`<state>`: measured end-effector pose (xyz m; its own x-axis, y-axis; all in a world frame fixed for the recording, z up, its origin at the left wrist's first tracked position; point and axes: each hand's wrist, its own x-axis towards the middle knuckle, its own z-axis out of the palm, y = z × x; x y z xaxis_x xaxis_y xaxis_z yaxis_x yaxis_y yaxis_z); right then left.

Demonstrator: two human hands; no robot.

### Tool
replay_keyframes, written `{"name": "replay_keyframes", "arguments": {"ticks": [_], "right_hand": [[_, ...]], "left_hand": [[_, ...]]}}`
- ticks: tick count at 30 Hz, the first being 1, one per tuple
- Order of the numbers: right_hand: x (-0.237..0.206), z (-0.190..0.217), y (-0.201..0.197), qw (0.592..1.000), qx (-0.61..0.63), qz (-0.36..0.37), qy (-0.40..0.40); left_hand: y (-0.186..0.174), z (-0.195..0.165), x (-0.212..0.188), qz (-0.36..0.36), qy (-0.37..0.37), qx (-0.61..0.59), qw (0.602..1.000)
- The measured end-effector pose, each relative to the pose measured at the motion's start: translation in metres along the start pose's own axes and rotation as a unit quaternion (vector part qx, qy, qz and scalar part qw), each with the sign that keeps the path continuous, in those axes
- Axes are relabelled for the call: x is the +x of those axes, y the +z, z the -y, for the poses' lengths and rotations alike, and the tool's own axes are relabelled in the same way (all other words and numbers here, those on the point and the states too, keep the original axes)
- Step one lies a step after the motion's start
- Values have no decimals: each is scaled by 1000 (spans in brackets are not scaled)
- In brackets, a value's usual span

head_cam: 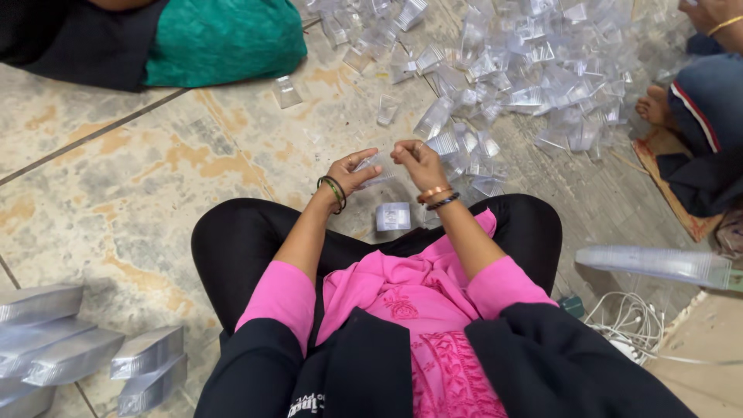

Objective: The person sits on the floor and stacks small transparent plastic cups one at a time, picking loose cups from a pile and pressing them into a growing stack, then setting completed stacks aside with other finished stacks.

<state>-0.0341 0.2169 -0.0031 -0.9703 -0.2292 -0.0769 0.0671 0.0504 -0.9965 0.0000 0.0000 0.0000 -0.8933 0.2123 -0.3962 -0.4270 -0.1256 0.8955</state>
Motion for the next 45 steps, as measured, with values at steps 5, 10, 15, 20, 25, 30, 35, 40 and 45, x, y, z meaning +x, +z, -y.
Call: {"name": "replay_keyframes", "arguments": {"ticks": [5,10,15,20,25,30,35,40,45], "right_hand": [[-21,19,-7,991,-45,118,33],[-23,27,0,987,-107,112,48],[-23,25,11,995,-71,75,13],[-25,29,-4,994,-69,14,-86],[-34,29,-10,974,-188,19,-128],[-31,25,-9,982,-87,78,-148],[-28,28,-14,988,-35,100,-116],[-28,27,-15,987,35,134,-75],[-24,25,-8,997,69,31,-19]], "left_hand": [[-2,6,3,34,26,5,999],[-1,9,5,43,71,15,996],[-2,17,8,-21,140,57,988],[-19,3,18,-48,84,-71,993],[-7,5,16,86,-59,-4,995],[-4,10,12,32,51,56,997],[2,4,7,-47,260,187,946],[2,-3,3,-91,312,272,906],[-1,3,6,-103,304,328,889]]}}
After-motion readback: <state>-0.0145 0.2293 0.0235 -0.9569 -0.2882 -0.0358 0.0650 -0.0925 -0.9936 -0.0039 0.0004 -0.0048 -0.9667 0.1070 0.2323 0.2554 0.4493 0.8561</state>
